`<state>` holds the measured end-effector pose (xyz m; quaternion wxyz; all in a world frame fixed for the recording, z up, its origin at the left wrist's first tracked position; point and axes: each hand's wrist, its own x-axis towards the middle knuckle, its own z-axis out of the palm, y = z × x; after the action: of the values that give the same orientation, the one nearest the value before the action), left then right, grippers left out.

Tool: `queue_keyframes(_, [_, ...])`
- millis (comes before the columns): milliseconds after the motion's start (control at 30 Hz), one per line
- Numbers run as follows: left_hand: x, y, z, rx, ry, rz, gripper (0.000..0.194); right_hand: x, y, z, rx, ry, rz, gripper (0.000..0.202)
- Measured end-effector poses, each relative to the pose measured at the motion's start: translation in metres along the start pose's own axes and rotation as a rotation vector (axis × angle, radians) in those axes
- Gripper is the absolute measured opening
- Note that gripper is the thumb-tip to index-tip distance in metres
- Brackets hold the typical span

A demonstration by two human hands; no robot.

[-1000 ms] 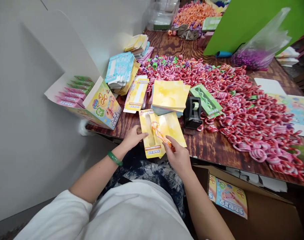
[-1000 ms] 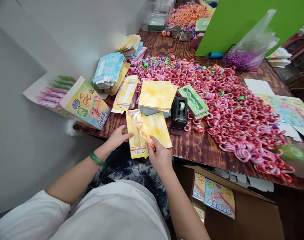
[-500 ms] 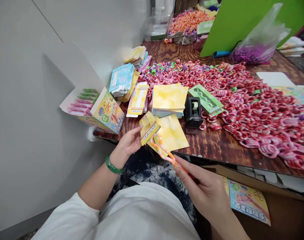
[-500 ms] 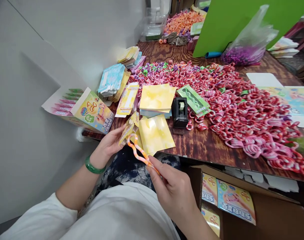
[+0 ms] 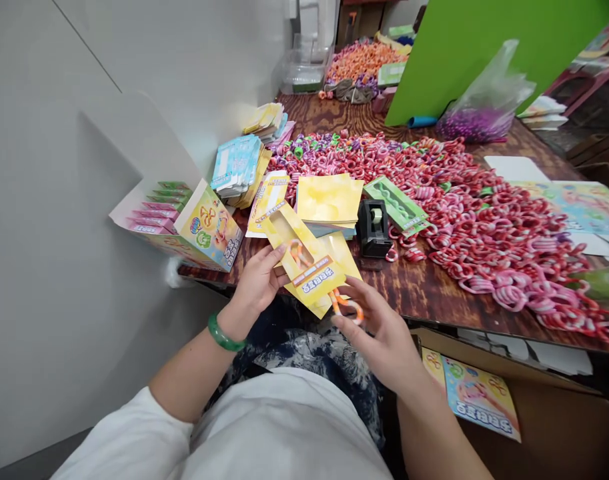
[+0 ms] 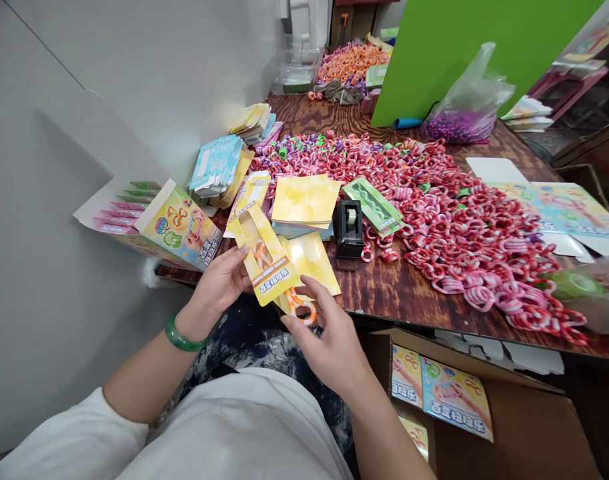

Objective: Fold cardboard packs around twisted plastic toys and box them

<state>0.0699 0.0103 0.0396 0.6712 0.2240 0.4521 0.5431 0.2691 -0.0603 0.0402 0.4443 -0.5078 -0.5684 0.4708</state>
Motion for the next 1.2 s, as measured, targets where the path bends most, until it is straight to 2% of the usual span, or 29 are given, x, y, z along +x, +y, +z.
queue_keyframes(67, [0.004, 0.004, -0.006, 0.005, 0.018, 0.01, 0.028, -0.004, 0.007, -0.007, 0.235, -0.009, 0.101, 0.047])
queue_keyframes(167, [0.007, 0.005, -0.01, 0.006, 0.03, 0.023, 0.028, -0.007, 0.015, -0.009, 0.424, 0.011, 0.224, 0.036])
queue_keyframes(333, [0.001, -0.003, 0.0, 0.023, -0.026, -0.015, 0.032, 0.0, 0.022, 0.013, 0.535, 0.13, 0.228, 0.038])
queue_keyframes(433, [-0.002, -0.008, 0.006, 0.039, -0.081, -0.054, 0.038, 0.008, 0.025, 0.023, 0.549, 0.169, 0.169, 0.039])
queue_keyframes(600, [-0.001, -0.011, 0.002, 0.037, -0.08, -0.088, 0.041, 0.018, 0.031, 0.028, 0.479, 0.258, 0.086, 0.05])
queue_keyframes(700, [-0.002, -0.014, 0.001, 0.064, -0.106, -0.142, 0.044, 0.024, 0.032, 0.029, 0.42, 0.201, 0.086, 0.058])
queue_keyframes(800, [-0.002, -0.015, 0.002, 0.062, -0.133, -0.17, 0.044, 0.03, 0.034, 0.033, 0.355, 0.138, 0.07, 0.053])
queue_keyframes(933, [-0.002, -0.012, 0.0, 0.045, -0.12, -0.189, 0.037, 0.032, 0.035, 0.031, 0.156, 0.134, -0.077, 0.054])
queue_keyframes(967, [-0.003, -0.01, -0.002, 0.039, -0.123, -0.204, 0.036, 0.032, 0.035, 0.028, 0.095, 0.101, -0.144, 0.059])
queue_keyframes(1033, [-0.005, -0.006, -0.008, 0.019, -0.137, -0.238, 0.036, 0.033, 0.031, 0.022, -0.011, -0.044, -0.269, 0.067])
queue_keyframes(1100, [-0.007, -0.001, -0.015, 0.032, -0.15, -0.25, 0.037, 0.036, 0.024, 0.016, -0.092, -0.179, -0.365, 0.057])
queue_keyframes(1133, [-0.008, 0.003, -0.02, 0.075, -0.161, -0.248, 0.039, 0.038, 0.019, 0.014, -0.121, -0.194, -0.41, 0.048])
queue_keyframes(1200, [-0.009, 0.012, -0.03, 0.249, -0.167, -0.157, 0.047, 0.046, 0.01, 0.014, -0.141, -0.109, -0.478, 0.032])
